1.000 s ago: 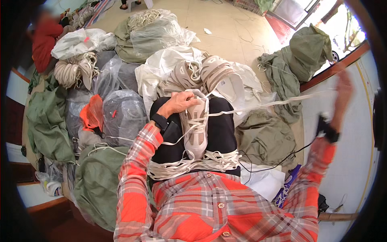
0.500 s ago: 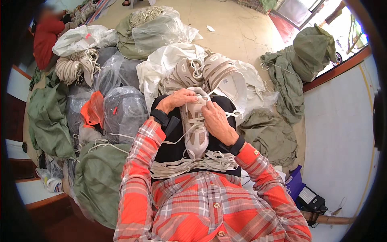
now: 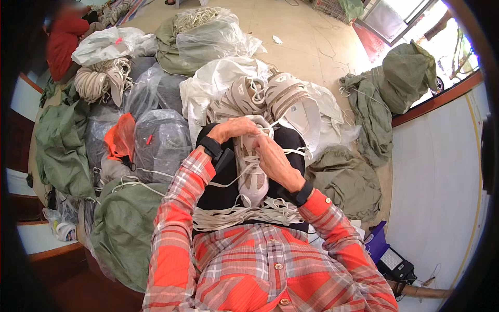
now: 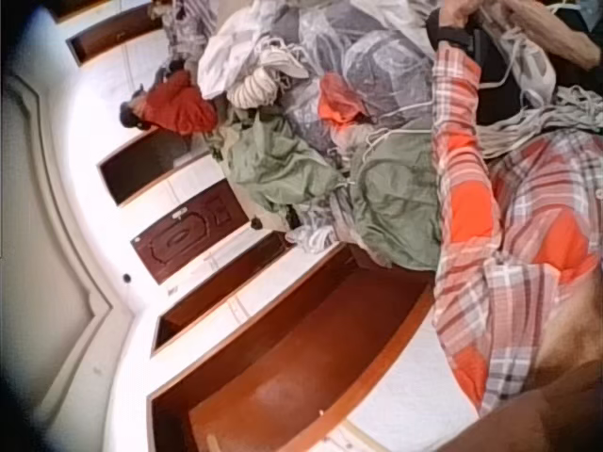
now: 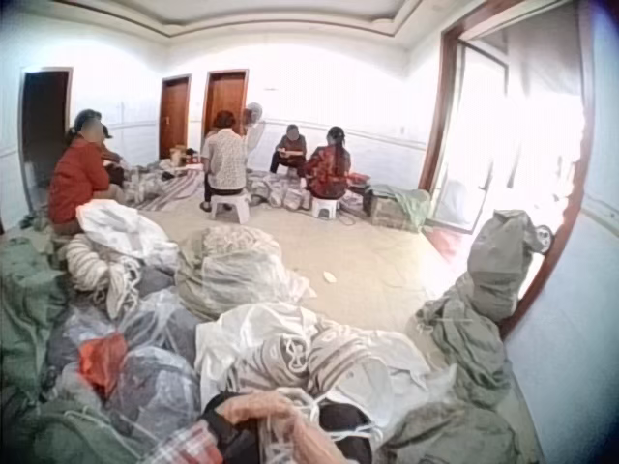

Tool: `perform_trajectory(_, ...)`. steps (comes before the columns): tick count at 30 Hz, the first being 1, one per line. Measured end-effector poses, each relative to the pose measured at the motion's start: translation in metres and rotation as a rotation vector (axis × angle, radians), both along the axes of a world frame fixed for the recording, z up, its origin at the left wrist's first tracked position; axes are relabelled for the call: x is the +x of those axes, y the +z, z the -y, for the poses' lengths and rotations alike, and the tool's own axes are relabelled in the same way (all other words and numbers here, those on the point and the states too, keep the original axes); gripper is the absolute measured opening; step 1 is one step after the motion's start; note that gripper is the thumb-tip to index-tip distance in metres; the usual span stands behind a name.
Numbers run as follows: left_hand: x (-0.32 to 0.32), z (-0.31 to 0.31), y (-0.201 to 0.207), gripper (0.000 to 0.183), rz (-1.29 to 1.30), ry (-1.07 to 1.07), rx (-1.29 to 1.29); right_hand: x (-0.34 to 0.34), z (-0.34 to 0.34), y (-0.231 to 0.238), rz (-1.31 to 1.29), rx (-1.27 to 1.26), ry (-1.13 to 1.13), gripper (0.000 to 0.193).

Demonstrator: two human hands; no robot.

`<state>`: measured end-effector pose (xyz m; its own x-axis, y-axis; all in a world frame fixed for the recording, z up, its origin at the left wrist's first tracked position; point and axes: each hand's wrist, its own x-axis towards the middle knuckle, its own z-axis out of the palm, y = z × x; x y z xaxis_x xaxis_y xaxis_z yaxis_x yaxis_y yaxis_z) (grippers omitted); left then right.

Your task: The recorder is lacing shoe uppers while sitting on the floor in a production area.

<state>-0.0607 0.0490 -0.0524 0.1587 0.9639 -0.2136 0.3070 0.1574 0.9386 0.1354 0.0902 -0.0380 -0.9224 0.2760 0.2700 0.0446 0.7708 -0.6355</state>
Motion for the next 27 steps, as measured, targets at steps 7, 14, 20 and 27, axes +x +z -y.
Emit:
perform_trajectory(7, 0.005, 0.006, -0.011, 0.025, -0.035, 0.105, 0.237, -0.018, 0.01, 0.015, -0.024, 0.651, 0.082, 0.02)
perform_trajectory(14, 0.061, 0.055, 0.043, 0.031, -0.314, 0.391, 0.107, 0.01, 0.15, 0.133, -0.194, -0.729, 1.153, 0.013)
perform_trajectory(20, 0.097, 0.065, 0.022, 0.036, -0.502, 0.533, 0.199, 0.037, 0.096, 0.118, 0.021, -0.693, 0.924, 0.02)
perform_trajectory(27, 0.125, 0.052, 0.023, 0.026, -0.812, 0.621, 0.376, 0.077, -0.017, 0.029, 0.22, -0.749, -0.245, 0.01)
